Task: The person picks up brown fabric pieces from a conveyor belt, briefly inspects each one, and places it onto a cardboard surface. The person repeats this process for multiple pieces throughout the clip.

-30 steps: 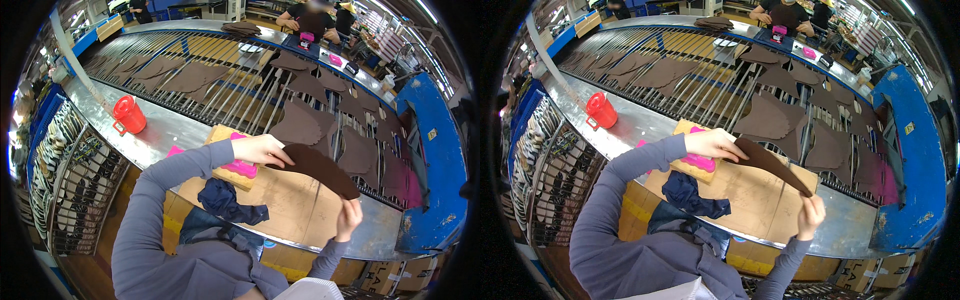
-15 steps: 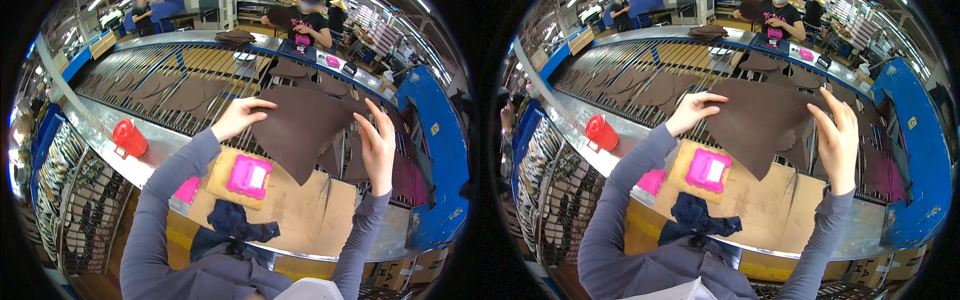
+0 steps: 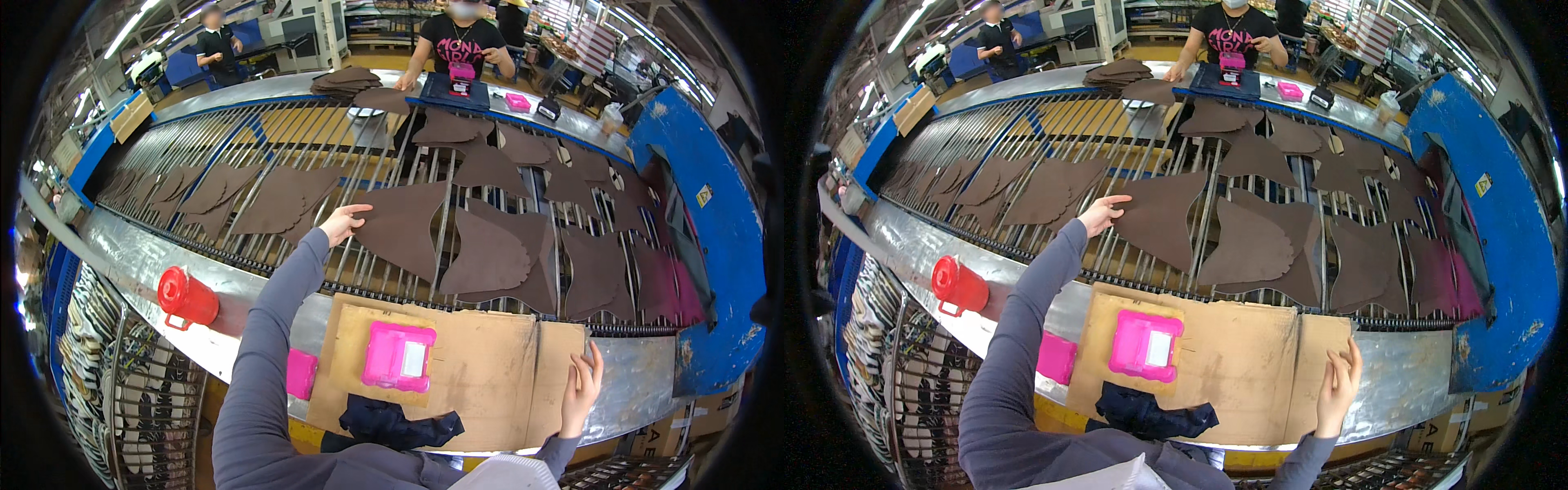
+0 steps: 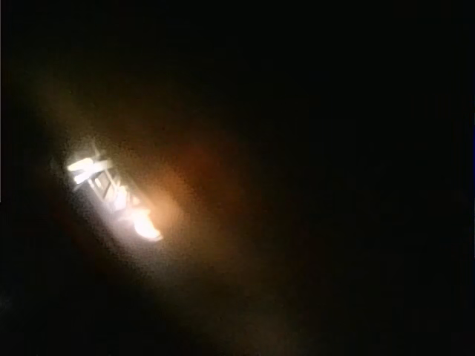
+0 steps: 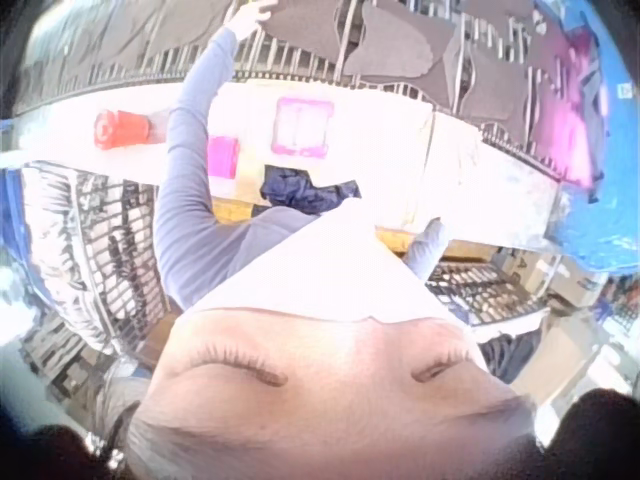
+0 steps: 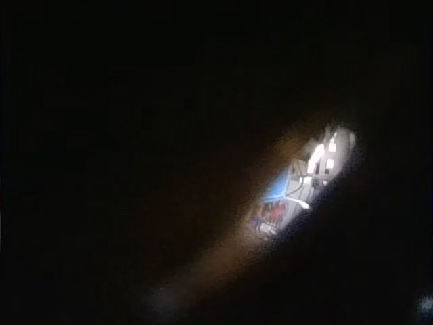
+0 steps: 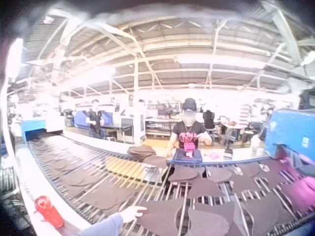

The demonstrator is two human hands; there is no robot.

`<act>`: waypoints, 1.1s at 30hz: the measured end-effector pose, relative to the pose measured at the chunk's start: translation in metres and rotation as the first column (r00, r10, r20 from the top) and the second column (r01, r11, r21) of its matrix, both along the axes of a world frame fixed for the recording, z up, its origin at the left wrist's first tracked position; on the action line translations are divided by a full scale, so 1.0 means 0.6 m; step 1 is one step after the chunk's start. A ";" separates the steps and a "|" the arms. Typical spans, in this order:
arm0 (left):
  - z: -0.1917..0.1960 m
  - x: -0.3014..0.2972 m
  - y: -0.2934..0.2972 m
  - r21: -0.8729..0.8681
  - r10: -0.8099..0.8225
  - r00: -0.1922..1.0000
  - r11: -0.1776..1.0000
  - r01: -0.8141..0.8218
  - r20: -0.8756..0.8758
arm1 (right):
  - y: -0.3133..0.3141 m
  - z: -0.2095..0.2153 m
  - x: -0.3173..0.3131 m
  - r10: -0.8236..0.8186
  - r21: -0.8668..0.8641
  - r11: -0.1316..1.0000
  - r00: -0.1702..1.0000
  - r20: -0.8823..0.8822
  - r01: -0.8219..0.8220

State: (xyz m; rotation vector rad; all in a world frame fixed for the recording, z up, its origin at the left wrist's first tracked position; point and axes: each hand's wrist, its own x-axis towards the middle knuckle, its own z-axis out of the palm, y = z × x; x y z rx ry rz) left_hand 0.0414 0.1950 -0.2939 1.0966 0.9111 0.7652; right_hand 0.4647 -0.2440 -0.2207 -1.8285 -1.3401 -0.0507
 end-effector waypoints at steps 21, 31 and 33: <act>-0.015 -0.022 -0.039 0.269 0.796 0.363 0.530 -0.804 -0.484 | -0.088 -0.062 0.017 -0.157 -0.093 0.984 0.987 -0.025 0.154; -0.134 -0.192 0.024 -0.433 0.840 0.504 0.538 -0.723 0.202 | -0.066 -0.057 -0.021 0.013 -0.103 0.995 1.000 -0.023 -0.015; -0.120 -0.209 0.043 -0.484 0.817 0.545 0.561 -0.672 0.190 | -0.061 -0.054 -0.035 0.071 -0.083 0.994 0.996 -0.046 -0.074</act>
